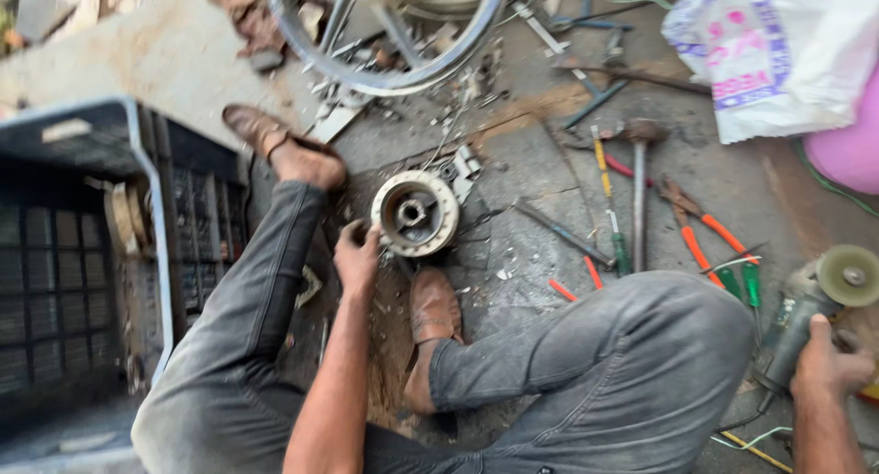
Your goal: The person uses an angle grinder to cut and smooth a circular metal part, producing sparks. They then use a hammer and chisel to strike the part and a screwdriver to pry at internal components.
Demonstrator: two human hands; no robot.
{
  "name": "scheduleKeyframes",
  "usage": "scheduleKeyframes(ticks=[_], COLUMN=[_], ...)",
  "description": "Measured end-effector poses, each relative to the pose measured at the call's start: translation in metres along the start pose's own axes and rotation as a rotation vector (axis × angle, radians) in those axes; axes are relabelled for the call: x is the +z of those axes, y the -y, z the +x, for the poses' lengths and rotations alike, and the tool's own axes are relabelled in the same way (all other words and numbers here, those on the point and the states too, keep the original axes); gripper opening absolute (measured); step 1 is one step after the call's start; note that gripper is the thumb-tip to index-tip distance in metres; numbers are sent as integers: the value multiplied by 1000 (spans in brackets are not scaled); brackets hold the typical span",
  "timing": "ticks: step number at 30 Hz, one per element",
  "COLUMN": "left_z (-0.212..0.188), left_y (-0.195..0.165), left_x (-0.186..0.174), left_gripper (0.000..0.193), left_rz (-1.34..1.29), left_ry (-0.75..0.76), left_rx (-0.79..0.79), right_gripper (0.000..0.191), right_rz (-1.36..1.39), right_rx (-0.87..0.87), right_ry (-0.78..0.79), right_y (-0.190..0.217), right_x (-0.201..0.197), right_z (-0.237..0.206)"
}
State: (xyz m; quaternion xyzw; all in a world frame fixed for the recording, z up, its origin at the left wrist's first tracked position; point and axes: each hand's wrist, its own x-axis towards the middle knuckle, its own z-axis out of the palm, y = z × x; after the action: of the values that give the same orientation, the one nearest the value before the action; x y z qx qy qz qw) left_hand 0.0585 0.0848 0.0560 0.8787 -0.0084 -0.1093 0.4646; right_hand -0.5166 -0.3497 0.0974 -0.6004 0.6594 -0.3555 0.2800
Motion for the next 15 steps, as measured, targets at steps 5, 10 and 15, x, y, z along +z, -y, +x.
scheduleKeyframes(ticks=[5, 10, 15], left_z=[-6, -4, -25], left_y=[-3, 1, -16], left_x=[7, 16, 26], left_gripper=[39, 38, 42], left_rz=[-232, -460, -416], left_ry=[151, 247, 147], left_rx=[51, -121, 78], right_gripper=[43, 28, 31], right_rz=[-223, 12, 92], right_rx=[-74, -386, -661], right_ry=[246, 437, 691], right_y=[34, 156, 329], right_x=[-9, 25, 78], right_z=[12, 3, -90])
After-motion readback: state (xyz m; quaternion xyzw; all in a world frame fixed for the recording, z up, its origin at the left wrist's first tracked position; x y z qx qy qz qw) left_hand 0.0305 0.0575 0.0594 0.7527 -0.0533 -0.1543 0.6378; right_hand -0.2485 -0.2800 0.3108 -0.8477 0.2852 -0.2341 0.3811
